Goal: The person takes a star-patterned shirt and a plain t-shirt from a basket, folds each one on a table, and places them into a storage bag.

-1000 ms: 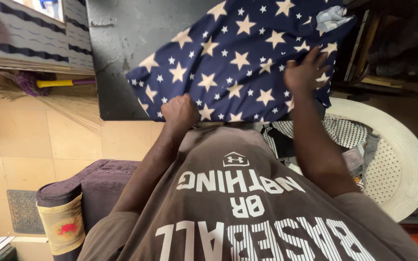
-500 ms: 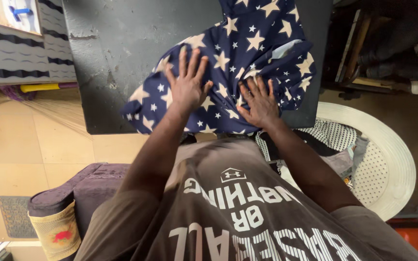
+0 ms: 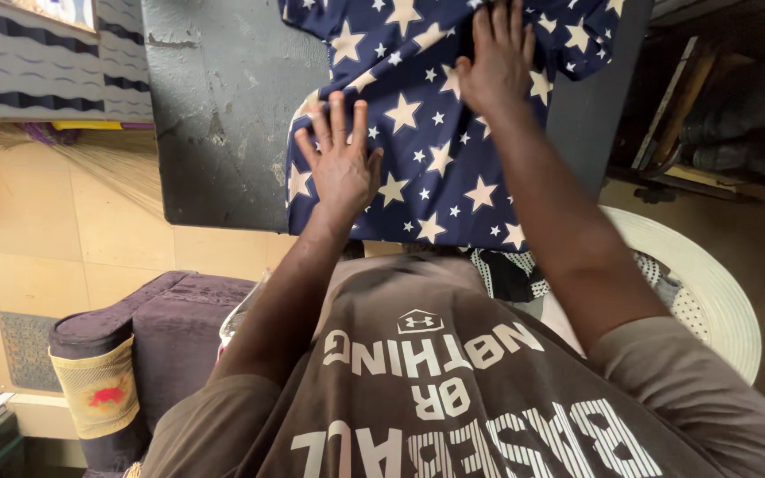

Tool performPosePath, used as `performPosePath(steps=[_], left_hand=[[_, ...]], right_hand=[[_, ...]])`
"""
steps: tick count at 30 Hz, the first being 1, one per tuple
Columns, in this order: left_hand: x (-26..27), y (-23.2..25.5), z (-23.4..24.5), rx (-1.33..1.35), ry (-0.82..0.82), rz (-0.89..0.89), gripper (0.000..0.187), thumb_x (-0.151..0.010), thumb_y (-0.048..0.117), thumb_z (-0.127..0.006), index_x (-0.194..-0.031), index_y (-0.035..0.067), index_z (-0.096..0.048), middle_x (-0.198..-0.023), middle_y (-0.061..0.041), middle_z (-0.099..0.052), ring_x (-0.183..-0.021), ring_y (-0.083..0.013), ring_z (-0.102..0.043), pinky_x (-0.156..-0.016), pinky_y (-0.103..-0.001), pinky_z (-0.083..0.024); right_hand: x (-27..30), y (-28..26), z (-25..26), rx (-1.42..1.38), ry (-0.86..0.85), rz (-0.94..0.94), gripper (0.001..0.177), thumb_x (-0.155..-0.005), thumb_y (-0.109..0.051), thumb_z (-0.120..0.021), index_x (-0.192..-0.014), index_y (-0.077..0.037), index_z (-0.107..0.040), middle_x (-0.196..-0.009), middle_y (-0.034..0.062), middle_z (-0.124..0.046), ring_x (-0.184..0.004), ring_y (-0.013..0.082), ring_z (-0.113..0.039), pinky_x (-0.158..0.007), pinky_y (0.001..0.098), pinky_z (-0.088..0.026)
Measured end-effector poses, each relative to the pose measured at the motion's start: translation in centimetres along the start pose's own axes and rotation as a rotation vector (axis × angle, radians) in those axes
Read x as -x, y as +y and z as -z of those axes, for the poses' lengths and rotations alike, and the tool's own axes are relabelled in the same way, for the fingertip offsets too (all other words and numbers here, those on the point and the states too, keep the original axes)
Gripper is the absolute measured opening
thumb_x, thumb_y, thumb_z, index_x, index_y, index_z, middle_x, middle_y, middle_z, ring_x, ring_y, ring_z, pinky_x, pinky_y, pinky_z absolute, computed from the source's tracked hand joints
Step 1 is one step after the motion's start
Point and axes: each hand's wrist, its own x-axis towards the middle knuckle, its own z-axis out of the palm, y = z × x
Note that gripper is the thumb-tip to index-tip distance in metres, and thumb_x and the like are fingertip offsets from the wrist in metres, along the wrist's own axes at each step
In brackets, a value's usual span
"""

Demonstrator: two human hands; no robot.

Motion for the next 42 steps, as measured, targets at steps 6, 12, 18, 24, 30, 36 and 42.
performPosePath(steps=[6, 12, 18, 24, 30, 36, 42], left_hand=[[-1.2, -1.4, -0.4, 0.104, -0.061, 0.012, 0.084, -0.099, 0.060, -0.058, -0.165, 0.017, -0.031, -0.173, -0.014, -0.012, -0.159, -0.0408, -0.002, -0.118, -0.075, -0.002], [-2.3, -1.7, -0.5, 0.060, -0.042, 0.015, 0.089, -0.099, 0.072, -0.052, -0.167, 0.019, -0.029, -0.173, -0.012, -0.013, -0.158, -0.0403, -0.001, -0.118, -0.075, 0.001], [-5.9, -2.1, 0.0, 0.066, -0.011, 0.019, 0.087, -0.102, 0.070, -0.051, -0.168, 0.018, -0.029, -0.174, -0.012, -0.014, -0.160, -0.0398, -0.001, -0.121, -0.072, 0.003], [-12.3, -2.4, 1.5, 0.080, -0.074, 0.064, 0.088, -0.101, 0.071, -0.050, -0.168, 0.018, -0.027, -0.174, -0.012, -0.012, -0.159, -0.0389, -0.001, -0.121, -0.072, 0.004], [-18.1, -2.7, 2.8, 0.065, -0.136, 0.070, 0.089, -0.103, 0.072, -0.048, -0.169, 0.018, -0.024, -0.175, -0.013, -0.009, -0.160, -0.0390, 0.001, -0.122, -0.072, 0.005], [-23.6, -2.3, 4.1, 0.034, -0.215, 0.077, 0.088, -0.104, 0.071, -0.045, -0.170, 0.018, -0.020, -0.175, -0.014, -0.006, -0.160, -0.0394, 0.002, -0.123, -0.072, 0.005], [-25.6, -2.0, 4.5, 0.022, -0.235, 0.062, 0.091, -0.104, 0.072, -0.044, -0.170, 0.016, -0.018, -0.175, -0.016, -0.006, -0.160, -0.0390, 0.001, -0.123, -0.072, 0.005]], right_hand=[[11.5, -1.6, -3.0, -0.057, 0.132, -0.245, 0.081, -0.108, -0.058, -0.049, -0.168, -0.009, -0.024, -0.173, 0.0227, -0.010, -0.159, 0.0438, -0.003, -0.122, 0.0676, -0.005], [15.8, 0.8, -2.1, -0.007, 0.047, -0.315, 0.086, -0.103, -0.063, -0.045, -0.169, -0.013, -0.021, -0.176, 0.0180, -0.008, -0.162, 0.0398, -0.001, -0.126, 0.0684, -0.002], [9.3, 1.4, -0.9, 0.026, -0.054, -0.335, 0.088, -0.104, -0.066, -0.040, -0.169, -0.012, -0.015, -0.174, 0.0202, -0.005, -0.158, 0.0420, 0.006, -0.122, 0.0690, 0.006], [2.9, 1.5, 0.8, 0.040, -0.032, -0.304, 0.089, -0.105, -0.068, -0.041, -0.169, -0.013, -0.012, -0.175, 0.0201, -0.008, -0.160, 0.0403, 0.003, -0.126, 0.0652, 0.006], [-2.7, 2.1, 2.0, 0.026, -0.014, -0.289, 0.088, -0.107, -0.069, -0.041, -0.170, -0.014, -0.012, -0.175, 0.0206, -0.009, -0.161, 0.0422, 0.000, -0.127, 0.0641, 0.003], [-7.1, 2.9, 3.0, 0.085, -0.003, -0.300, 0.085, -0.111, -0.071, -0.039, -0.171, -0.016, -0.014, -0.176, 0.0187, -0.008, -0.161, 0.0417, -0.001, -0.128, 0.0658, 0.002], [-9.4, 2.6, 4.1, 0.088, -0.005, -0.321, 0.086, -0.112, -0.071, -0.038, -0.172, -0.016, -0.012, -0.177, 0.0180, -0.005, -0.162, 0.0404, 0.002, -0.129, 0.0664, 0.001]])
